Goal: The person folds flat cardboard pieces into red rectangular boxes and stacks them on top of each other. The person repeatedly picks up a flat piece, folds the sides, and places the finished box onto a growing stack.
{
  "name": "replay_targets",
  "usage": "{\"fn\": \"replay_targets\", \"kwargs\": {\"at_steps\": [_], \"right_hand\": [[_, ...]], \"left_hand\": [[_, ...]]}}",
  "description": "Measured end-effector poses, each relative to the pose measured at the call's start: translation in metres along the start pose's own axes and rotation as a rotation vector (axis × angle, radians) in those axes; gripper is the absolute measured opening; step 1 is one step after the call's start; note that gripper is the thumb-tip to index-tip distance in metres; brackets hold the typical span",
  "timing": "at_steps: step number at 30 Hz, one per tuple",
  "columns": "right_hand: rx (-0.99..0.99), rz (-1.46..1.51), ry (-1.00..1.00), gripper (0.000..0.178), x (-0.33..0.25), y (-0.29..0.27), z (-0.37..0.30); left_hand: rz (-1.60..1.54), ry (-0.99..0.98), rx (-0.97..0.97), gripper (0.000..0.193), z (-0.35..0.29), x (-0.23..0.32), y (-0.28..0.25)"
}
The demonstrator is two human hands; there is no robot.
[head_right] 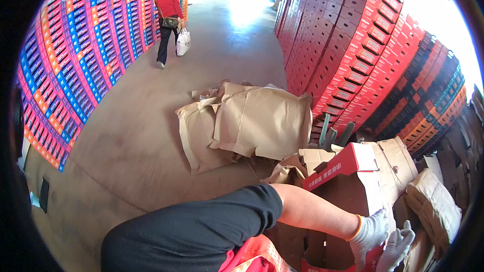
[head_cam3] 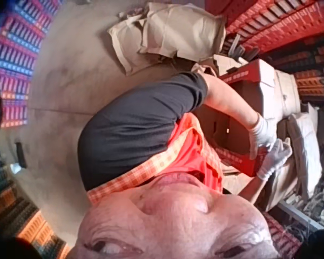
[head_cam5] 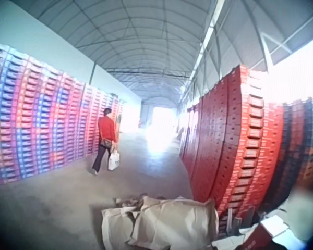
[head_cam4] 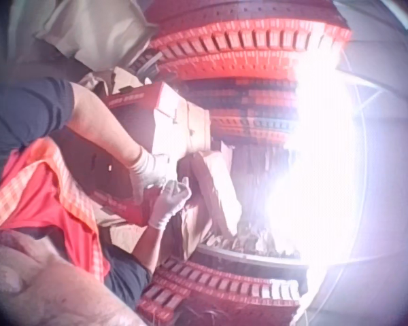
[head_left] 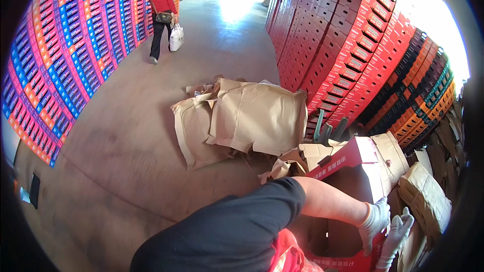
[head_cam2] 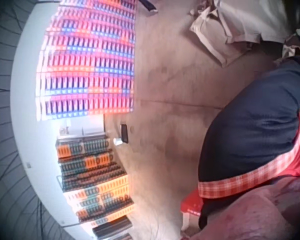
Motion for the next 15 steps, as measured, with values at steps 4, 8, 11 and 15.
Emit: {"fn": "replay_targets", "kwargs": {"at_steps": [4, 8, 11, 15], "right_hand": [[-0.022, -0.363, 0.089, 0.021, -0.001, -0.021, -0.019], [-0.055, -0.543, -0.071, 0.009, 0.0, -0.05, -0.029], [-0.131, -0.306, 0.056, 0.027, 0.017, -0.057, -0.031], [-0.227, -0.649, -0.133, 0.039, -0.004, -0.028, -0.024]], "left_hand": [[0.005, 0.019, 0.062, 0.105, 0.018, -0.001, 0.0], [-0.005, 0.05, 0.237, 0.103, 0.019, 0.003, 0.003], [-0.023, 0.117, 0.23, 0.095, 0.025, 0.005, 0.009], [-0.094, 0.207, 0.356, 0.078, 0.017, 0.009, 0.006]]}}
Point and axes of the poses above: each hand's wrist, its own z-axis towards the middle knuckle, its own y-axis out of the palm, x = y × z, the point moved 7 cm from there along z, towards the middle knuckle, and after that the axes turned 15 degrees about -x, right-handed, at the moved point
